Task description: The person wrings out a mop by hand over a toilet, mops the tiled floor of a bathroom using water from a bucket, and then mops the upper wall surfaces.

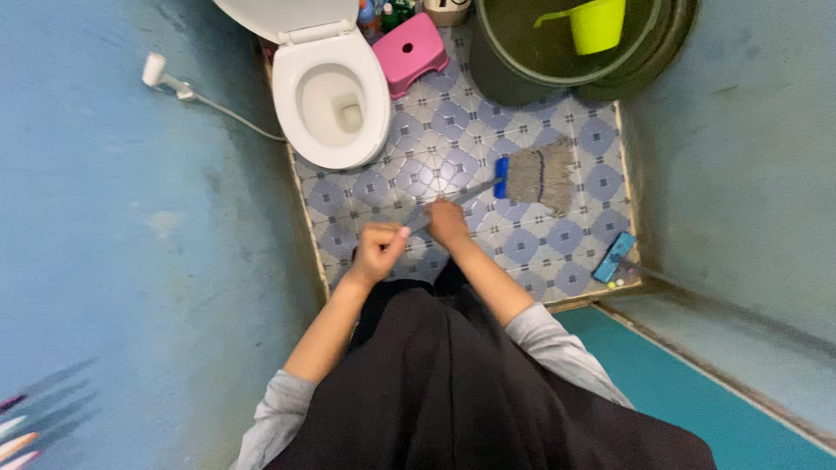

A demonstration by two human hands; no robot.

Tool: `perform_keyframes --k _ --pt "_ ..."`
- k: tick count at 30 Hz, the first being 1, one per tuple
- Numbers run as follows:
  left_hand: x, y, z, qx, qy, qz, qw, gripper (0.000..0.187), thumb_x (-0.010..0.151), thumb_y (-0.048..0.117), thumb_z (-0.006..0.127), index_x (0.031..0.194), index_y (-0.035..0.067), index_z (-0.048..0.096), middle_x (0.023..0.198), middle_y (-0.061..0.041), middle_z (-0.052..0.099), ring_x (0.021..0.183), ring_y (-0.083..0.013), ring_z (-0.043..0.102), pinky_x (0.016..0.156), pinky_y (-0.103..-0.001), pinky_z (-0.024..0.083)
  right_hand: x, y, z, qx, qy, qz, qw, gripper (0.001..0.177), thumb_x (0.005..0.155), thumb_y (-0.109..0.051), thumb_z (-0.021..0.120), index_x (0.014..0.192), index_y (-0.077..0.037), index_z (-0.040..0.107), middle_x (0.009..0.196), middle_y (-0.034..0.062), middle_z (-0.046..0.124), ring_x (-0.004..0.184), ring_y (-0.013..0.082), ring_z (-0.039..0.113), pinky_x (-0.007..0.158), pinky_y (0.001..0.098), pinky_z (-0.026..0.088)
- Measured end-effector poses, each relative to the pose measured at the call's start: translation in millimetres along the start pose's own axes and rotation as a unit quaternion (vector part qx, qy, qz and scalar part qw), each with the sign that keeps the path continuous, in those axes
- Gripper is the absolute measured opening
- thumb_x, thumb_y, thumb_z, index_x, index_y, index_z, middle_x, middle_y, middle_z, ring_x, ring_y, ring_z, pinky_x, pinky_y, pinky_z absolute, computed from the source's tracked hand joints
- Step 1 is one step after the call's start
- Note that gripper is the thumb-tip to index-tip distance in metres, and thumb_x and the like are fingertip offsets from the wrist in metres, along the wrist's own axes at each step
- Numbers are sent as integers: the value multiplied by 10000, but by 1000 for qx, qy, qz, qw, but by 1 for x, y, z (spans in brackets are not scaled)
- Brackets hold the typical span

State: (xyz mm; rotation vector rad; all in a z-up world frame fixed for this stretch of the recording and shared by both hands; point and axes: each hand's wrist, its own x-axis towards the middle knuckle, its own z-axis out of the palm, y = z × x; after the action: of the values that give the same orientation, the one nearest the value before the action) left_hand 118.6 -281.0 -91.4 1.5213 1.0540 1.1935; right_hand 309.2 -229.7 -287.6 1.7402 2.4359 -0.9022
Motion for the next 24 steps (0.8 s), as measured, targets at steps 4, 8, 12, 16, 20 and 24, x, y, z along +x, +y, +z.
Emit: perform_keyframes --k 4,8,12,16,20,24 --pt "-36 13 -79 33 27 -6 999 410 1003 39 579 620 -37 457 585 -75 489 521 -179 454 528 -345 344 12 -105 3 30 -12 -42 999 249 746 -292 804 918 -117 761 992 173 719 961 385 698 829 502 556" --pt "-72 5 -155 -44 83 -55 994 506 1062 95 524 570 2 447 579 -57 510 568 -190 515 626 -354 467 10 -190 9 80 30 -67 994 350 716 -337 781 1024 -173 755 928 126 734 851 350 724 745 501 560" --pt "-99 -20 -188 -151 107 -73 980 575 1096 143 515 546 57 368 543 -48 443 530 -192 437 683 -391 462 18 -221 36 -10 3 -66 998 299 771 -391 765 993 -192 746 932 80 740 862 314 736 723 477 578" --pt "-99 -32 -189 -159 132 -81 975 575 1080 146 537 545 69 340 543 -62 438 535 -208 431 722 -419 474 21 -218 46 -22 10 -40 999 294 807 -414 762 1001 -193 739 922 73 743 858 313 738 705 489 576" --pt "-74 -39 -168 -179 98 -91 975 579 1077 179 541 540 65 358 541 -67 443 553 -212 446 732 -410 468 21 -190 30 -33 37 -25 998 283 779 -414 769 955 -194 741 907 69 747 882 321 721 739 459 580" --pt "-39 -48 -126 -191 81 -91 974 595 1083 210 546 537 75 352 541 -59 440 561 -204 445 761 -410 480 18 -143 -1 -9 49 2 999 276 761 -391 775 934 -179 736 913 71 744 900 329 707 726 461 581"
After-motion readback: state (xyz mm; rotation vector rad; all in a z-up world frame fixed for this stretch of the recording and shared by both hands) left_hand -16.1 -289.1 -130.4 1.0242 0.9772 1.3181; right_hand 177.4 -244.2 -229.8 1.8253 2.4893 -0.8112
